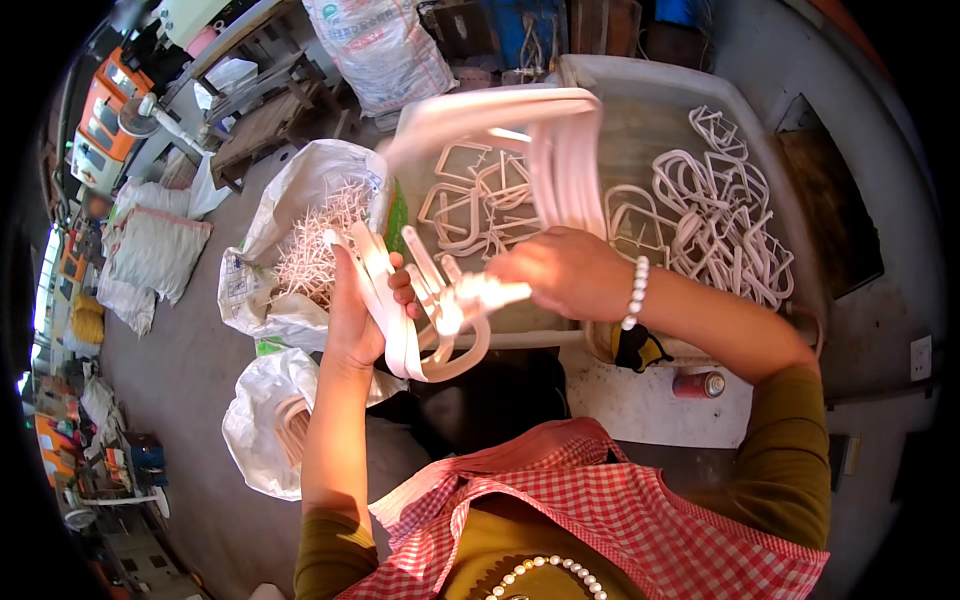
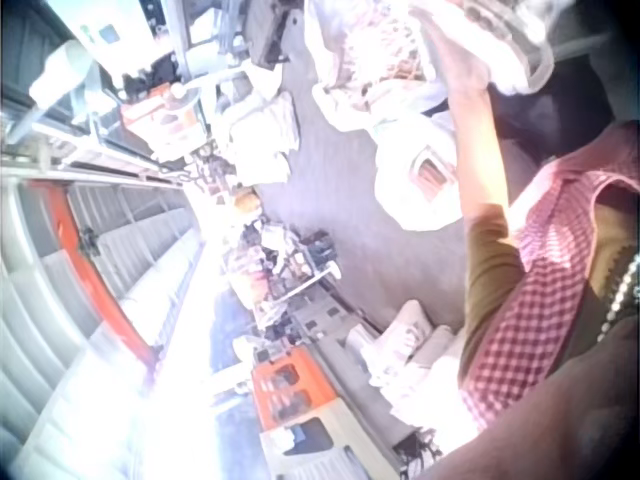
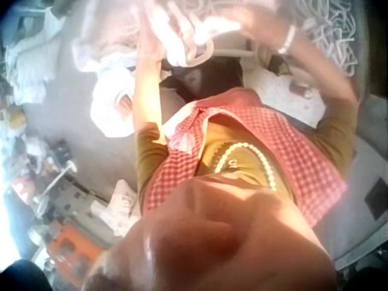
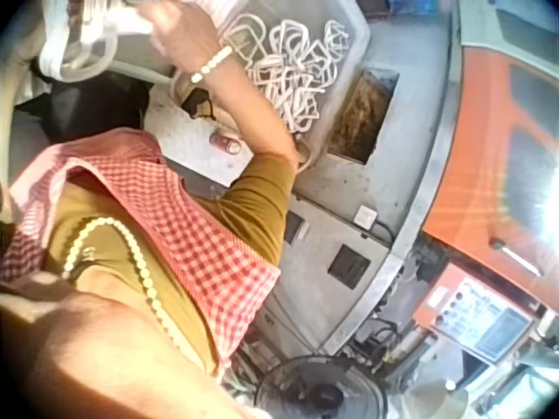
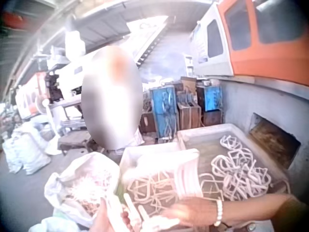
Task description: The person assembles white plastic hangers by inserting metal hooks into the hanger bodies. They gather the assembled hangers into a stack and place them into a white sack. The person also uses a spray can and a yellow sponge to treat the hangers during the process.
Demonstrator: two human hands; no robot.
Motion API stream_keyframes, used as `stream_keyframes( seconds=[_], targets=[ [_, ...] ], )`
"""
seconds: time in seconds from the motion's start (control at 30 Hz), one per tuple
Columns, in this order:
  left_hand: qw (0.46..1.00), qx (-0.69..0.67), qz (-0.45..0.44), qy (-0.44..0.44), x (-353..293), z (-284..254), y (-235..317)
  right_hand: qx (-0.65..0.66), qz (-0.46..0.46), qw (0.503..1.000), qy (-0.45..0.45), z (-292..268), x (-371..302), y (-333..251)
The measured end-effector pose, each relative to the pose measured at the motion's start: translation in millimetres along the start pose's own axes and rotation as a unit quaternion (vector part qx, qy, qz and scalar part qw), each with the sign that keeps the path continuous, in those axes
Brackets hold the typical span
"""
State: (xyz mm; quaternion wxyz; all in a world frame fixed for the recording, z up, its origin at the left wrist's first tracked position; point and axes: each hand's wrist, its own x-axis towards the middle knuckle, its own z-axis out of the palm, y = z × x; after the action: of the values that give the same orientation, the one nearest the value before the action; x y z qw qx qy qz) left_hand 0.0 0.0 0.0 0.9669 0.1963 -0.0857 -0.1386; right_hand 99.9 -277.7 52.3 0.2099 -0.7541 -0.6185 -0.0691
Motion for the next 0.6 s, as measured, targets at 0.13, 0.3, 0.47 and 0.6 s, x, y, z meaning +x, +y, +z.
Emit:
stream_keyframes(
  seconds=[0.13, 0.3, 0.47, 0.6],
  targets=[
    [0.954, 0.089, 0.07, 0.279, -5, 47, 1, -0.126, -0.213, 0.969, 0.022, 26, 30, 15],
    [0.99, 0.094, 0.048, 0.095, -15, 24, -7, 0.291, -0.092, 0.931, -0.198, 102, 69, 58],
    [0.997, 0.009, 0.07, -0.011, -26, -10, -8, 0.299, -0.211, 0.925, -0.098, 140, 105, 67],
    [0.993, 0.019, 0.1, 0.059, -40, -10, -7, 0.718, 0.087, 0.673, -0.156, 170, 133, 55]
  ],
)
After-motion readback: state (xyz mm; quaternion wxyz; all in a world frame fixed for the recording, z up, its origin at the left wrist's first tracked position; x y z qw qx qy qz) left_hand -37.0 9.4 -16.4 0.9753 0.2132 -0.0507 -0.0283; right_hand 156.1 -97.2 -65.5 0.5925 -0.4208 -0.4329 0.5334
